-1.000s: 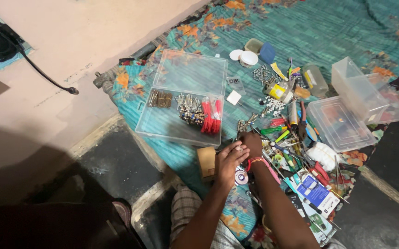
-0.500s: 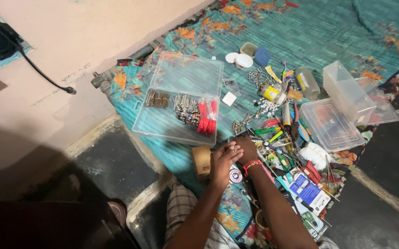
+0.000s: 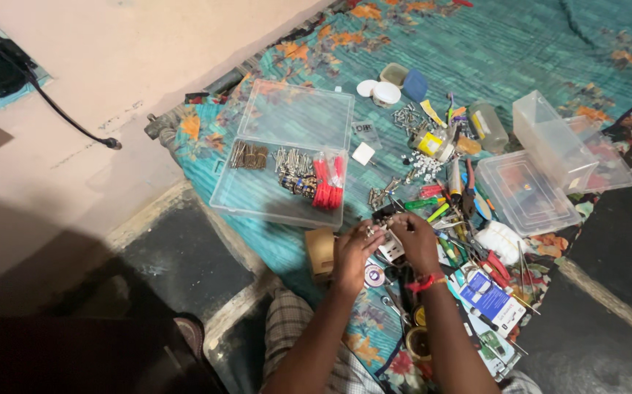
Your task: The person sits on the floor and assembles small electrical components using pliers and other tools. They handle wires, connectors, and small parts, organizing them on a patterned cloth spread over the floor.
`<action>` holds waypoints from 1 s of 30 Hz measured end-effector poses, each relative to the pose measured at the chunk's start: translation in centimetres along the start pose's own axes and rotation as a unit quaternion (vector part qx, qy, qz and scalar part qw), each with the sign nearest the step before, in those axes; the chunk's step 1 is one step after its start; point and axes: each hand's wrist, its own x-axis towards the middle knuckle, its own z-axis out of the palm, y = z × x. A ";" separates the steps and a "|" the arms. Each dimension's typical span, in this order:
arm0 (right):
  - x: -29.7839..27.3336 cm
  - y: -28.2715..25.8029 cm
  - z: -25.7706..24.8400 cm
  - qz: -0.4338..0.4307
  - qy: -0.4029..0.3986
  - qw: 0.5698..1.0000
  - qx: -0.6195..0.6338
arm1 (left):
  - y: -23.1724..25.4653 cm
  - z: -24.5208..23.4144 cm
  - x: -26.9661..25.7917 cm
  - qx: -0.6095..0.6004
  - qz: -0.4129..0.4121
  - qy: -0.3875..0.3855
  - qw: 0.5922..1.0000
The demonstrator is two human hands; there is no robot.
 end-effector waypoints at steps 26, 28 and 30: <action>-2.6 3.3 -1.9 0.038 0.142 0.989 0.009 | -1.0 -0.9 0.4 0.006 0.002 0.073 0.997; -2.3 3.9 -1.6 0.015 0.089 0.994 -0.064 | -1.0 -1.1 0.5 -0.009 0.014 0.070 0.997; -1.9 4.2 -0.7 -0.043 0.020 0.991 -0.128 | -1.0 -1.2 0.7 -0.026 0.027 0.052 0.998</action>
